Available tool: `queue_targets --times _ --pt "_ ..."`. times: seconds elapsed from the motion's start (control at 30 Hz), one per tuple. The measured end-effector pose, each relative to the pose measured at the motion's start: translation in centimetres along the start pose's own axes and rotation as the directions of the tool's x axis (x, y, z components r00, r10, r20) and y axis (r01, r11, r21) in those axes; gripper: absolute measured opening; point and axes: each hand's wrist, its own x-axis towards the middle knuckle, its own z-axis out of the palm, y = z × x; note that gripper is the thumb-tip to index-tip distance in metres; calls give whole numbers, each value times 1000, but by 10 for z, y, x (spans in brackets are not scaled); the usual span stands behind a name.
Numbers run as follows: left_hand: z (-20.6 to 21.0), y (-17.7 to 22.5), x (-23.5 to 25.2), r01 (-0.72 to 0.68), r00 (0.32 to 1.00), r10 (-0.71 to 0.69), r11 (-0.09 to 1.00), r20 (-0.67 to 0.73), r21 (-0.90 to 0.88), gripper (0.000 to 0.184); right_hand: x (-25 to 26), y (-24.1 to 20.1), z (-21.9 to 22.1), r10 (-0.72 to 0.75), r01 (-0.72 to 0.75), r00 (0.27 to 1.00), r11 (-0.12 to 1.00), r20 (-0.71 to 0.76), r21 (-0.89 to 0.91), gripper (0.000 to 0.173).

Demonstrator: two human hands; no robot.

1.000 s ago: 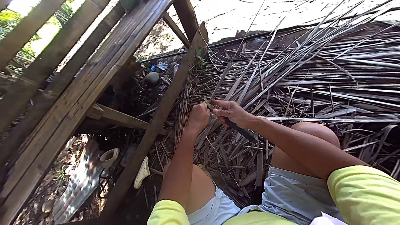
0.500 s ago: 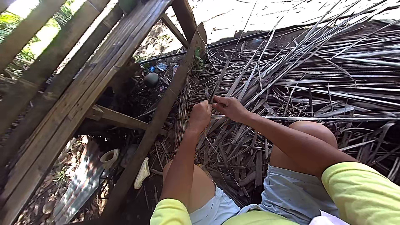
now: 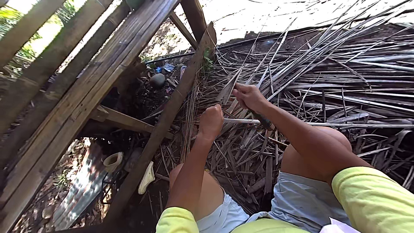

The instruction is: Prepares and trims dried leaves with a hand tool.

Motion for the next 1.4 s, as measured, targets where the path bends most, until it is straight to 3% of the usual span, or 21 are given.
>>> queue_targets --times 0.13,0.27,0.33,0.43,0.5,0.57,0.7,0.93,1.03,1.17,1.23,1.3,1.4 --pt "-1 -3 -2 -30 999 29 1000 13 10 31 16 9 -27 71 -44 985 984 -160 171 36" --pt "-4 -12 -3 5 998 -3 1000 66 -31 32 26 17 -55 129 -61 911 982 -392 181 42" --pt "-3 -20 4 32 996 -21 991 88 -128 33 13 4 -44 71 -22 936 989 -346 145 42" --pt "-1 -21 13 95 988 -59 959 140 -268 32 -20 -6 -2 -7 14 997 995 -72 96 42" --pt "-1 -20 17 144 982 -84 910 168 -388 32 -34 -4 19 2 -5 994 1000 108 29 47" --pt "0 -20 18 188 975 -89 815 201 -548 30 -39 -3 28 34 -35 981 999 193 1 53" --pt "-9 -21 12 227 961 -25 641 276 -733 27 -37 -7 16 -13 12 994 1000 109 9 48" --pt "-17 -25 5 193 946 88 616 311 -764 26 -27 -5 -12 -75 66 995 988 62 142 45" --pt "-21 -26 1 200 935 99 644 340 -738 25 -21 -7 -25 -37 44 998 987 -47 154 43" --pt "-26 -30 -6 196 916 102 729 388 -656 26 -6 -2 -64 29 40 952 975 -305 217 45" --pt "-25 -31 -6 188 928 74 750 364 -634 26 -11 -6 -63 22 52 939 977 -344 205 46" --pt "-19 -30 -4 140 957 39 805 286 -576 27 -26 -12 -39 -2 33 976 990 -216 140 48" --pt "-3 -28 -16 12 996 23 928 90 -372 33 -47 -14 5 53 -53 994 999 98 -5 56"
